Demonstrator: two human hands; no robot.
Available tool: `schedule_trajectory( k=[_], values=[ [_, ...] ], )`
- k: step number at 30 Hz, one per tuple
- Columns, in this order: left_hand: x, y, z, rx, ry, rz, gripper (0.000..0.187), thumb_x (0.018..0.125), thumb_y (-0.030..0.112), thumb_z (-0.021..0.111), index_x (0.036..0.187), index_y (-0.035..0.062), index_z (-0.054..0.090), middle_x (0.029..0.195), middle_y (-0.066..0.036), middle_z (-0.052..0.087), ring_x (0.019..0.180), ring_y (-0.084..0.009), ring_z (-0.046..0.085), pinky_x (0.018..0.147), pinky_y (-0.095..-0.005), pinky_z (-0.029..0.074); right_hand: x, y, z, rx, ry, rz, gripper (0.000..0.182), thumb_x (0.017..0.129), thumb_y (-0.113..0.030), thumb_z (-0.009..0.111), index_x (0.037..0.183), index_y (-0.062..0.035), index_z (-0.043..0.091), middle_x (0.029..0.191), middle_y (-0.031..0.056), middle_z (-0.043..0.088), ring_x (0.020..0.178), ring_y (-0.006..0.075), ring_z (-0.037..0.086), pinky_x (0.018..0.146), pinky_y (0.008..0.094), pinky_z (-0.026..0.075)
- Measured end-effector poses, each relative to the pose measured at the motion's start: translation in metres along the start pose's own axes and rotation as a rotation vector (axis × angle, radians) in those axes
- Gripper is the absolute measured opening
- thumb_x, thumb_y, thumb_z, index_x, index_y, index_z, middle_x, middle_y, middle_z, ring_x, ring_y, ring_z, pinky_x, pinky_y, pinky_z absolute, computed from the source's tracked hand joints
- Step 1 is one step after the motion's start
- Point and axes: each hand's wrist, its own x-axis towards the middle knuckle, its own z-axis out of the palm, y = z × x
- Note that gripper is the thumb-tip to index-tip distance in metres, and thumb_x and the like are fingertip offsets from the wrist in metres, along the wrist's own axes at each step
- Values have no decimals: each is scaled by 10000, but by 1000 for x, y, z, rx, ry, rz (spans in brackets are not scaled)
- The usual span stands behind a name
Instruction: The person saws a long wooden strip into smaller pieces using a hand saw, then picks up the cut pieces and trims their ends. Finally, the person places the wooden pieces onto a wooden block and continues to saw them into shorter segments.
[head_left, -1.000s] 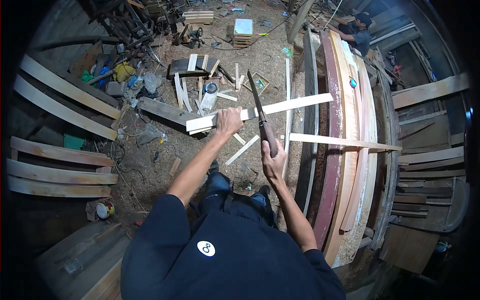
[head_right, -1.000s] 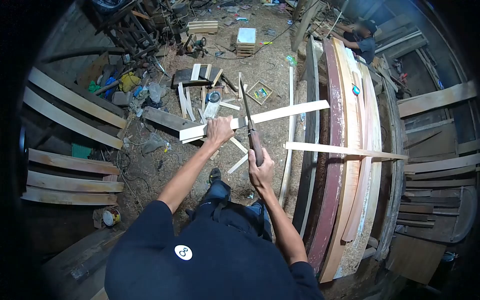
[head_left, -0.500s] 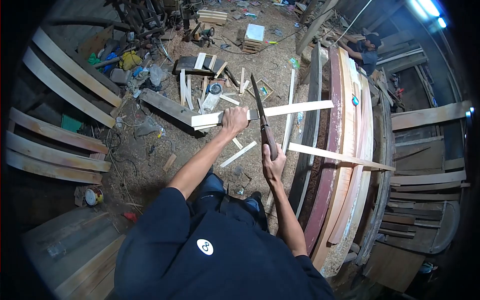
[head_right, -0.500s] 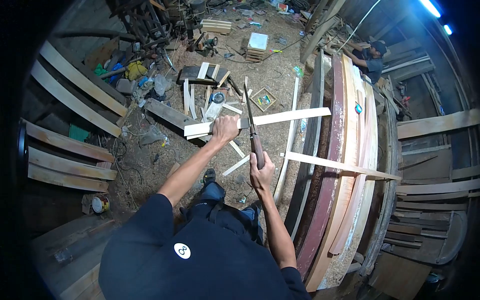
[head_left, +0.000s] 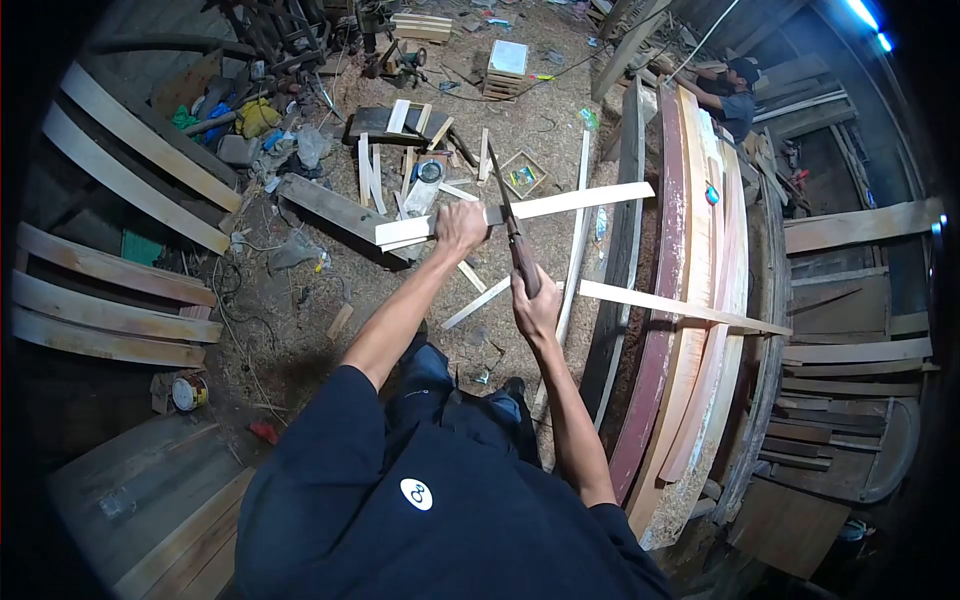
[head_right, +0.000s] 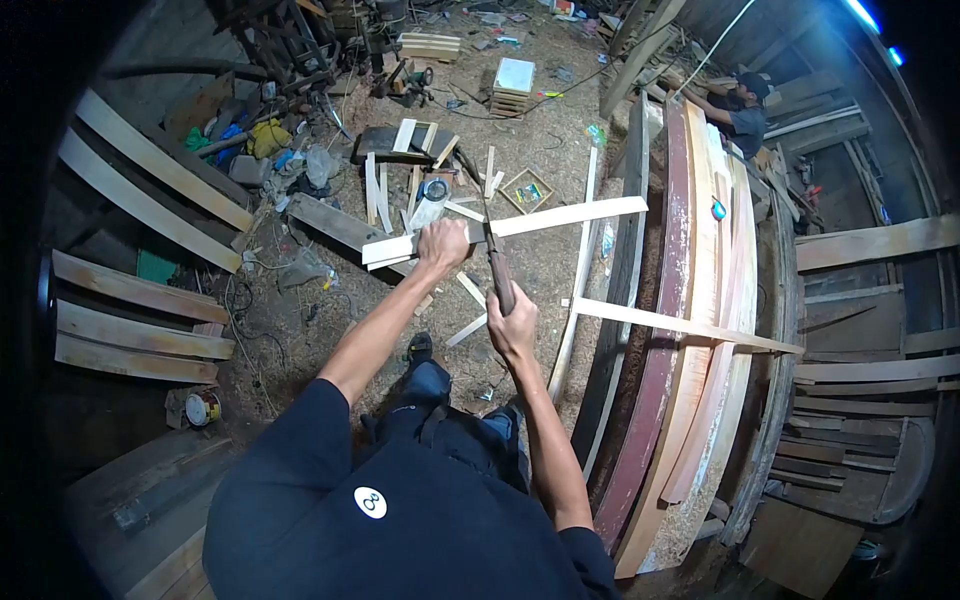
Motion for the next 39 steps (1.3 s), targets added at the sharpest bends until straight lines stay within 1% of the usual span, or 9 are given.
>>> schedule_trajectory(
  k=[1,3,5,9,19,21,23,27,39],
  values=[
    [4,-3,0,33,28,-2,234,794,99,462,740,13,672,622,-177,630,558,-252,635,475,-371,477,4,0,5,-15,30,-41,196,844,-176,600,865,19,606,584,128,489,515,187,477,521,351,422],
    [19,-14,5,41,-33,-80,245,784,156,519,833,6,706,857,-239,674,783,-327,679,631,-427,527,5,-1,8,-38,15,-28,191,837,-170,599,864,19,609,585,129,498,516,184,489,525,348,428],
    [37,-29,-21,-63,-38,-410,271,794,183,521,874,4,709,919,-251,672,832,-356,677,722,-461,529,-15,-5,2,96,-74,33,192,830,-159,596,876,27,611,601,155,526,512,197,510,534,348,436],
    [36,-53,-39,93,-125,-98,310,829,226,509,910,-5,699,943,-251,667,885,-380,667,789,-469,522,-43,-34,-17,20,-90,9,181,835,-138,598,899,31,606,625,175,533,508,215,507,530,350,430],
    [34,-37,-45,38,98,-61,306,827,234,486,845,21,705,819,-239,674,757,-378,676,698,-476,529,-52,-51,-34,12,-4,-38,185,846,-167,627,792,1,569,531,128,486,431,214,513,456,338,399],
    [36,-36,-41,20,77,-93,232,805,183,528,822,27,699,803,-227,676,757,-357,681,689,-457,532,-53,-51,-38,41,-28,-23,235,867,-193,624,886,40,606,593,51,507,544,110,499,521,281,409],
    [28,-38,-37,9,51,-42,184,736,125,546,795,23,687,790,-236,665,749,-375,675,690,-464,532,-42,-54,-32,113,83,-84,213,844,-195,628,819,11,581,524,100,477,446,173,499,462,326,402],
    [20,-24,-35,134,70,84,142,726,71,562,770,29,690,723,-224,662,654,-321,685,554,-407,541,-4,-50,-26,47,83,-60,287,872,-265,623,851,21,601,589,94,514,522,152,495,512,325,414],
    [23,-12,-16,45,203,159,225,819,95,436,708,38,623,550,-143,571,469,-243,576,449,-409,432,30,-24,-7,106,34,20,313,891,-277,602,834,30,600,604,66,506,560,152,467,550,323,406]
  ],
)
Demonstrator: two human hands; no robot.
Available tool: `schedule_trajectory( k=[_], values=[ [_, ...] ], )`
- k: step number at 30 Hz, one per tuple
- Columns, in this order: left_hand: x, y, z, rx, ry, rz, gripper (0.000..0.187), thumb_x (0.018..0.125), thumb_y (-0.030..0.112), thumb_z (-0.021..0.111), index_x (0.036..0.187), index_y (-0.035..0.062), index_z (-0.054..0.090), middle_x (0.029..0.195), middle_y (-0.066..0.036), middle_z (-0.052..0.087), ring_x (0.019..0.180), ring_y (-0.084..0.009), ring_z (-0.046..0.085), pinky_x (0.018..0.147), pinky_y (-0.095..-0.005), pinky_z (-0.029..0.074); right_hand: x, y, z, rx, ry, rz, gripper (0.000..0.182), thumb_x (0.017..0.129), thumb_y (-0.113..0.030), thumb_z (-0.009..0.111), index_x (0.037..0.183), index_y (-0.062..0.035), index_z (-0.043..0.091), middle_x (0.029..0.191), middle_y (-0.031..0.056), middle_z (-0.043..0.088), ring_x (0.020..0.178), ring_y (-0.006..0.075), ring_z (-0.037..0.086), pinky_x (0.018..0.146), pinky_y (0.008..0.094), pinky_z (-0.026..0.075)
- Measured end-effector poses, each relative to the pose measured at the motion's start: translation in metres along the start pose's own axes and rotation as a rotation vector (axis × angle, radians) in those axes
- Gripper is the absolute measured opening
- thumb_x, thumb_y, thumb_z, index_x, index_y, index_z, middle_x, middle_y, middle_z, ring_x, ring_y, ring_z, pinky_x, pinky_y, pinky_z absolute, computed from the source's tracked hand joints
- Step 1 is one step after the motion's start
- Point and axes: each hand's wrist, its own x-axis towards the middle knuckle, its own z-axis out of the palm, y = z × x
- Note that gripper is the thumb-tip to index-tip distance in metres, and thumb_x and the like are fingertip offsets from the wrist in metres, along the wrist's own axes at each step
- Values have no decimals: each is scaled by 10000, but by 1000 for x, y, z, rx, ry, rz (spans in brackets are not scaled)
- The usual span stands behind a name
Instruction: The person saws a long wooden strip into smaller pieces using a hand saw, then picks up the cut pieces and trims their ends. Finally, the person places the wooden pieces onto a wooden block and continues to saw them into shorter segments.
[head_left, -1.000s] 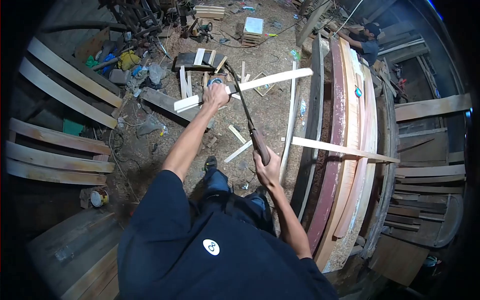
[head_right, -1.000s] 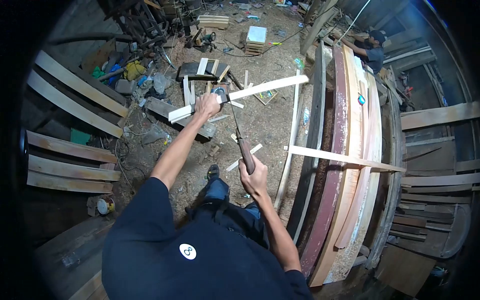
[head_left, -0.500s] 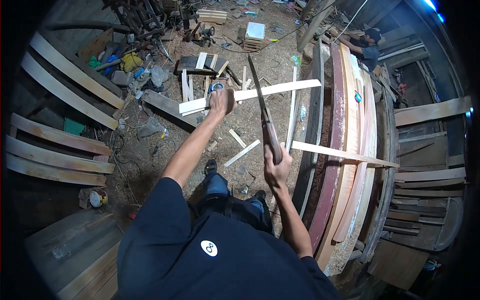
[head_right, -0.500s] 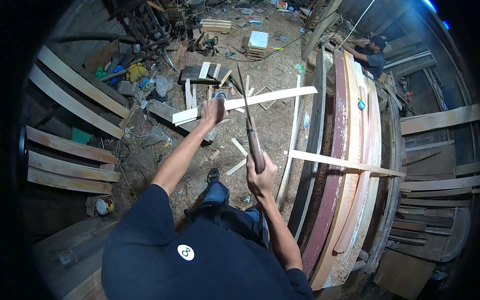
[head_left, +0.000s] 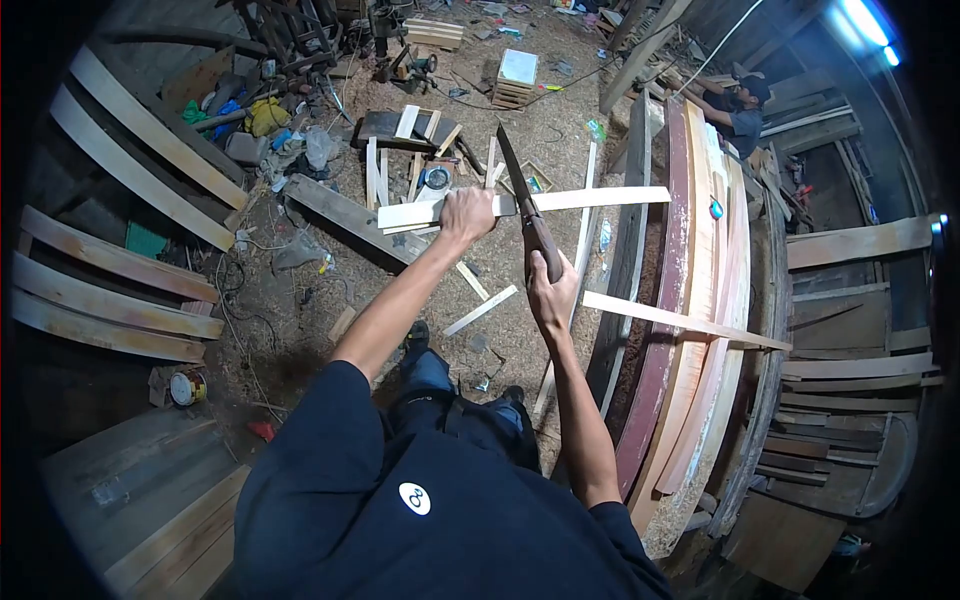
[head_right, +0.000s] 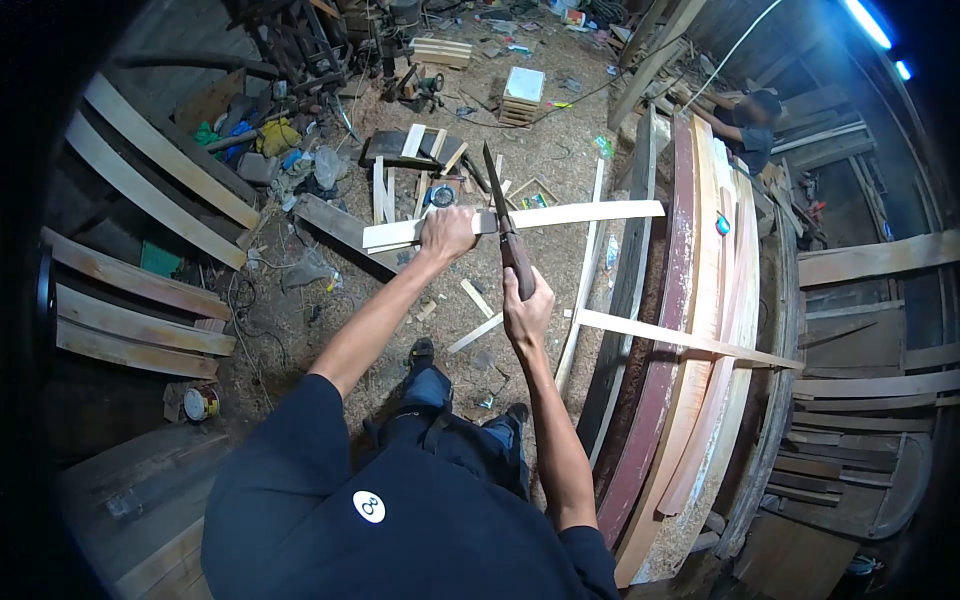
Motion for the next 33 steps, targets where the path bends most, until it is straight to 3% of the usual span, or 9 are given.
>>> schedule_trajectory(
  k=[4,6,16,19,22,24,25,29,33],
  values=[
    [-4,5,-2,25,28,-8,210,811,92,448,744,23,635,575,-167,595,487,-273,605,456,-418,442,0,6,3,-12,1,15,317,890,-280,604,849,34,601,623,69,514,591,137,478,561,309,412],
    [-5,8,-8,-25,-75,-117,188,774,116,512,815,39,679,692,-239,643,639,-364,668,559,-469,525,-2,12,7,17,33,77,314,888,-273,605,861,39,603,629,71,518,597,134,480,563,314,418],
    [-4,10,-2,-66,-193,-199,196,772,116,498,807,26,668,684,-238,642,617,-361,661,546,-463,514,-12,6,15,-17,138,45,302,884,-265,611,890,36,626,627,116,561,571,157,529,539,341,446],
    [-5,2,10,-70,-153,-146,208,794,126,483,793,26,666,665,-236,637,596,-342,659,531,-455,512,-14,3,16,-104,68,0,256,867,-225,601,872,30,617,609,132,542,548,182,527,531,347,433],
    [-8,-12,29,-19,-97,-87,219,824,106,448,743,18,632,524,-109,529,444,-212,531,430,-387,429,-3,8,16,-107,21,-75,221,845,-188,596,861,32,609,601,136,532,538,193,517,535,357,431],
    [-7,-23,50,101,234,29,190,799,65,460,730,-3,624,530,-94,518,460,-195,525,419,-364,418,-5,6,20,-110,-21,5,205,833,-164,589,847,40,607,600,134,521,535,191,511,537,356,429],
    [11,-6,-4,-80,-303,-333,169,770,54,483,730,-11,634,615,-124,577,527,-215,572,471,-385,447,-14,2,18,-70,-12,12,202,832,-159,589,854,41,612,599,134,519,537,184,511,536,353,427],
    [0,-26,0,-49,-231,-300,240,742,93,487,825,-21,681,844,-233,665,781,-325,661,719,-471,495,-59,-8,0,-61,-66,101,198,830,-140,593,883,48,624,593,125,527,539,163,517,534,343,427],
    [-3,-22,3,-48,-309,-343,262,751,107,479,844,-33,680,887,-252,662,901,-354,653,799,-477,480,-47,-19,-3,-105,-43,89,204,823,-149,601,879,46,615,594,162,535,519,217,535,540,354,436]
  ],
)
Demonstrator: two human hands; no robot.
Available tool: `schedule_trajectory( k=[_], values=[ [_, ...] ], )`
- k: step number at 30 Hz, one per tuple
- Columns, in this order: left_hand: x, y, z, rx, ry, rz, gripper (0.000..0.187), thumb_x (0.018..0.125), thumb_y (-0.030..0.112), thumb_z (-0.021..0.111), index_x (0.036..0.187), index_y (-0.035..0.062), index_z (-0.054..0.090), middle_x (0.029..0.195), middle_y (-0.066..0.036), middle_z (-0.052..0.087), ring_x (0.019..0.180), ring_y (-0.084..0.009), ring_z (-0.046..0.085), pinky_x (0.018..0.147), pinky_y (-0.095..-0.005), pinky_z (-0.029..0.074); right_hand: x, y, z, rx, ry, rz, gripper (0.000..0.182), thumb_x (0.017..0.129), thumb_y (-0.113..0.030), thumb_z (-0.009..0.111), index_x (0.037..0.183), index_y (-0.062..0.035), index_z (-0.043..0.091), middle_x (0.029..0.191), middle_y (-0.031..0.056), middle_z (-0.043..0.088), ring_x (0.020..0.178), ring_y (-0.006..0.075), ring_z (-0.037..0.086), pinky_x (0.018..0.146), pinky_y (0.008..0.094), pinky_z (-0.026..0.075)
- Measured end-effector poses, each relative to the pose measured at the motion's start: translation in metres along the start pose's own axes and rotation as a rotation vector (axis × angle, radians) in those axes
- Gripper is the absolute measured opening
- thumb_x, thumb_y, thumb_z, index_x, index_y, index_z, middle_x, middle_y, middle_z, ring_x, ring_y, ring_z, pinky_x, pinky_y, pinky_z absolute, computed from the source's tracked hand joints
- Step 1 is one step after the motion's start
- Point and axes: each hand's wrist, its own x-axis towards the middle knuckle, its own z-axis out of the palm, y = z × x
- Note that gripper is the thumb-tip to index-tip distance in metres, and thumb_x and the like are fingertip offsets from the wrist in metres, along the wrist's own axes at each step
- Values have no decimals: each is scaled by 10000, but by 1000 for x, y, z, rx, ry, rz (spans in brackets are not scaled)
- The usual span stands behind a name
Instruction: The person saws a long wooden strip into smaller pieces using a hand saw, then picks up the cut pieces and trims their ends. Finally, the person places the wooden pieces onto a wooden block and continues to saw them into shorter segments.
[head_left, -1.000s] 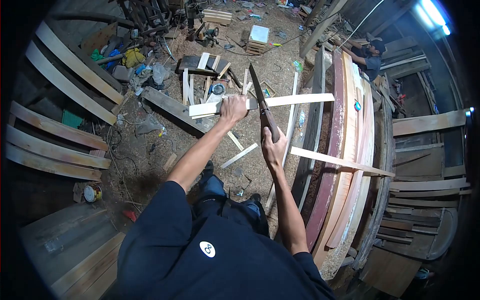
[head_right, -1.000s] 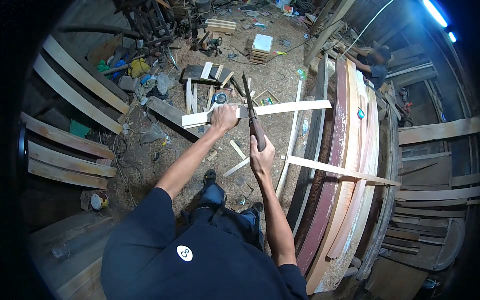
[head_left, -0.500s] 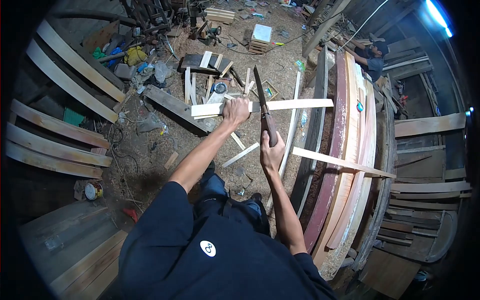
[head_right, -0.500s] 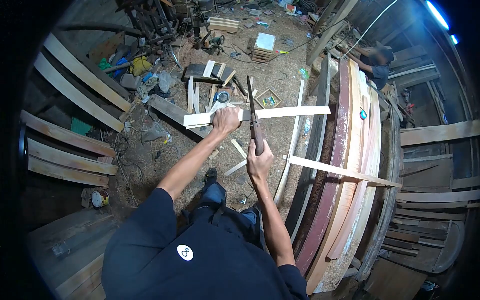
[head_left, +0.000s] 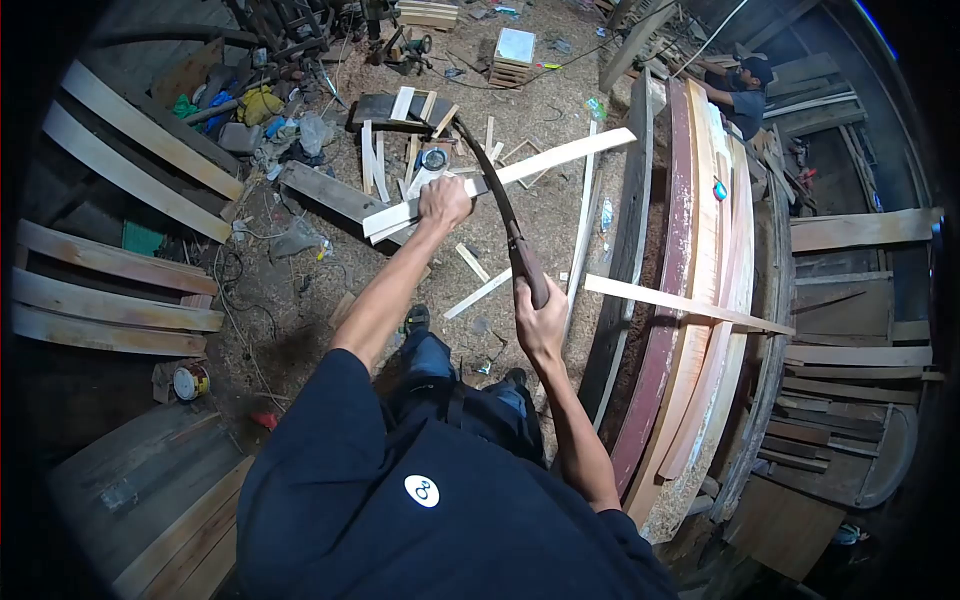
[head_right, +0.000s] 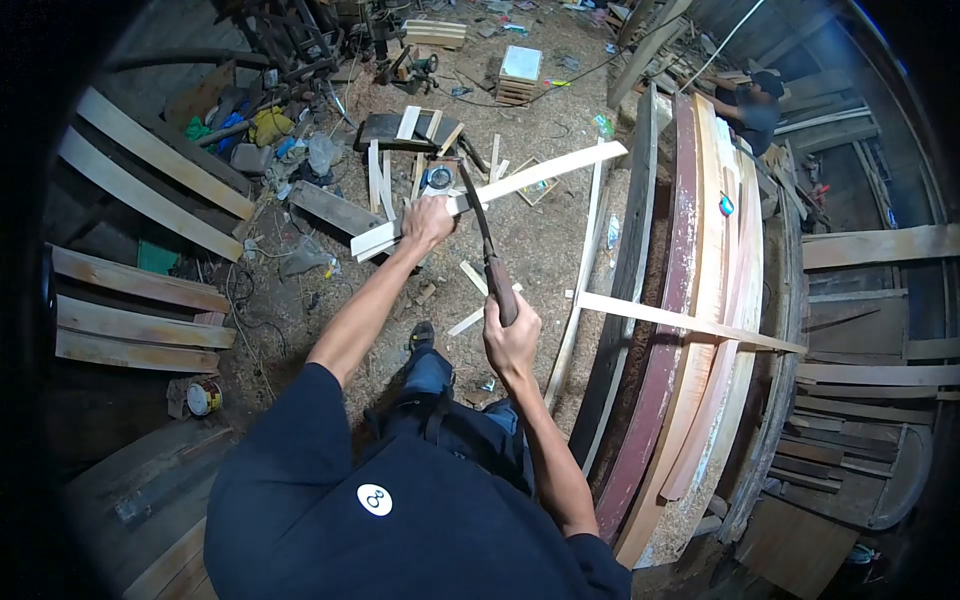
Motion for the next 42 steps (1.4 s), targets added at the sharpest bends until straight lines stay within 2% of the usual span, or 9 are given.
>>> schedule_trajectory(
  k=[4,9,11,13,14,15,17,25,42],
  values=[
    [10,-27,-4,111,166,117,288,844,139,442,763,7,685,661,-194,651,597,-302,661,502,-395,509,24,-10,-1,-96,-106,-70,225,822,-182,613,846,42,604,598,171,545,526,244,553,558,367,446],
    [0,-35,-1,154,366,129,270,828,216,504,706,38,667,621,-151,636,511,-250,603,476,-389,484,33,-22,4,-93,-113,-148,225,828,-185,611,846,40,605,601,177,546,536,246,570,567,373,454],
    [-12,-21,-2,15,-21,74,277,792,307,581,792,45,672,721,-174,644,614,-229,617,557,-379,489,41,-26,13,-18,-51,-130,224,838,-189,607,828,34,602,600,167,548,534,236,563,561,364,453],
    [-18,-14,22,238,171,176,320,755,360,635,868,61,655,830,-188,621,749,-211,604,675,-365,482,54,-21,17,-11,-51,-173,234,855,-206,614,825,26,600,583,126,546,519,189,519,535,346,438],
    [-13,-7,22,20,-33,6,200,820,248,606,887,61,630,886,-186,584,834,-194,566,734,-357,453,55,-14,19,-14,-35,-189,240,857,-212,616,827,26,600,582,119,539,522,176,512,530,343,435],
    [-21,-6,26,62,284,141,97,870,111,550,823,54,612,773,-142,575,702,-186,553,656,-367,452,54,-14,20,-18,-20,-207,246,860,-219,618,828,25,600,580,111,532,525,163,505,526,339,431],
    [-10,-3,23,170,220,176,117,839,77,547,764,14,611,699,-178,629,577,-262,625,480,-389,496,49,-7,21,0,-14,-179,252,864,-226,617,832,24,603,583,103,526,530,158,502,527,337,430],
    [-15,0,15,31,290,239,265,867,103,434,688,33,617,515,-135,560,423,-223,559,371,-381,429,51,19,19,78,-11,-79,280,878,-255,617,870,25,612,602,76,508,553,150,473,535,320,414],
    [-20,-5,9,36,247,229,301,849,104,406,617,53,589,507,-143,551,427,-209,552,420,-403,426,43,26,19,64,-59,-55,295,868,-253,606,879,42,612,616,100,501,572,164,465,564,337,420]
  ],
)
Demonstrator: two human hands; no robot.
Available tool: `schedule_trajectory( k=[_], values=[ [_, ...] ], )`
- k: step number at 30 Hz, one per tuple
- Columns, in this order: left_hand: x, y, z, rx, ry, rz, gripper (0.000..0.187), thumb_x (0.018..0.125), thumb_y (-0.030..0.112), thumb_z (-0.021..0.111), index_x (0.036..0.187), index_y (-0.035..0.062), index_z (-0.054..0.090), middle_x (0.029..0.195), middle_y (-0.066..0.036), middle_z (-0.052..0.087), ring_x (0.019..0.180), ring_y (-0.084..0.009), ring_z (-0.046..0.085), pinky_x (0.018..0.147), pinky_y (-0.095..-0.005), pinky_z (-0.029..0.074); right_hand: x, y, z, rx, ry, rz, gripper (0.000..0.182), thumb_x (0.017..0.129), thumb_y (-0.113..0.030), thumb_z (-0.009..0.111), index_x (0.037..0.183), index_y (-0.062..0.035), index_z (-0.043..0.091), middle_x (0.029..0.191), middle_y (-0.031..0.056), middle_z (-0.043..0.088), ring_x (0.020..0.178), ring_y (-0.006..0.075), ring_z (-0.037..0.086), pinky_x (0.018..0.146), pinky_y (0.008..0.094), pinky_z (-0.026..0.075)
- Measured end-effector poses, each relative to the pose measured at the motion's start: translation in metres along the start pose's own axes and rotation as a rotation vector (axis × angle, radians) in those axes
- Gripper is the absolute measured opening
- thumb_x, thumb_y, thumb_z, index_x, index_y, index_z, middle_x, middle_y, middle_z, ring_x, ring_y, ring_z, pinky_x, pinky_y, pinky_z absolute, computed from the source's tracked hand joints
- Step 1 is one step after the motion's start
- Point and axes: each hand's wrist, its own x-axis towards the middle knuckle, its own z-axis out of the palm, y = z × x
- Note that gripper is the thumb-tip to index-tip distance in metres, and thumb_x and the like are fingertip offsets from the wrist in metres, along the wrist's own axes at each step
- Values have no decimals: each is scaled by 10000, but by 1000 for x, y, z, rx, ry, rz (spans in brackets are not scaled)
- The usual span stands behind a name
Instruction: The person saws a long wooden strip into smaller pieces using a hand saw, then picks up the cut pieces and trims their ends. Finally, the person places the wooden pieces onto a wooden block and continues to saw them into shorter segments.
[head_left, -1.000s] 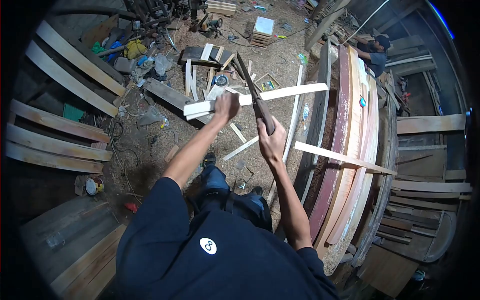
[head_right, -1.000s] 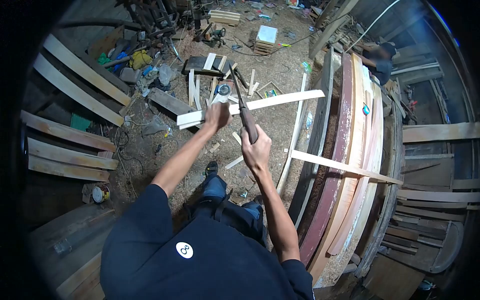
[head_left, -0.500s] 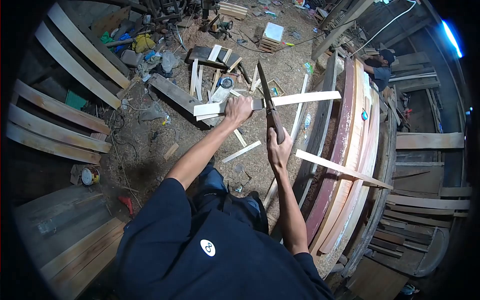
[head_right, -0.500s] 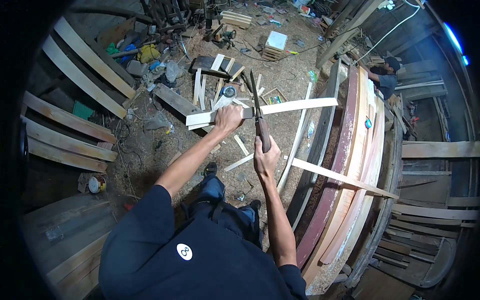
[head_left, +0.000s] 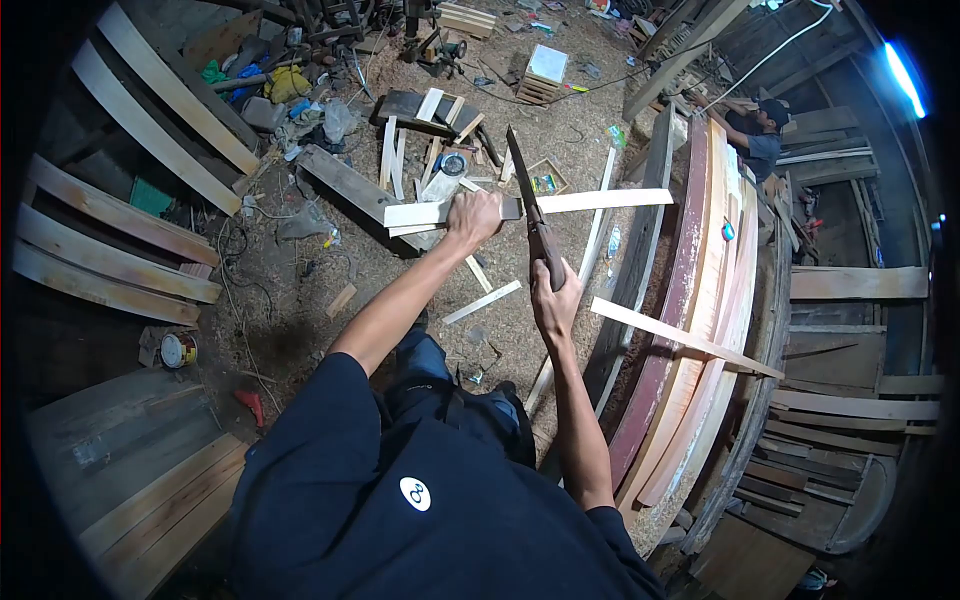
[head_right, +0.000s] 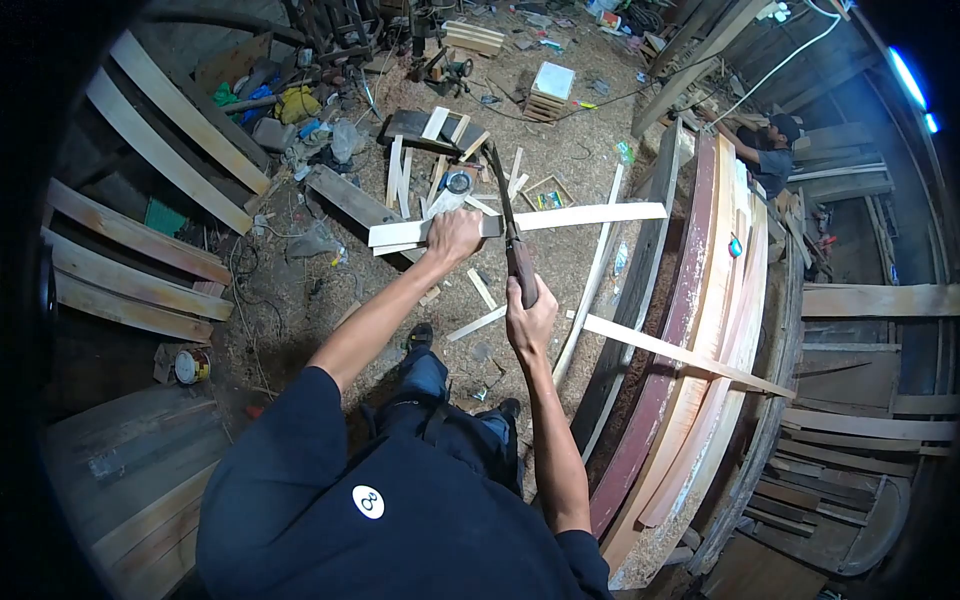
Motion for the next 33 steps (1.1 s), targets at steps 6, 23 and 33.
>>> schedule_trajectory(
  k=[6,23,33],
  values=[
    [-4,3,-3,-33,18,-9,283,828,95,425,636,30,624,545,-192,588,462,-263,603,426,-415,469,-7,0,3,-71,0,-39,276,865,-237,605,863,39,607,605,118,490,562,174,468,564,343,423],
    [23,-30,-26,-108,-296,-355,250,815,197,518,799,22,696,830,-225,676,763,-334,671,658,-460,492,-43,1,0,-7,-88,32,193,813,-143,579,831,49,595,571,117,502,529,158,496,528,347,427],
    [15,-21,-26,29,-44,-241,303,858,180,438,876,22,696,899,-241,671,847,-358,673,730,-467,518,-71,-36,-23,4,56,8,269,856,-234,633,851,34,606,571,91,493,507,155,452,498,324,389]
  ],
)
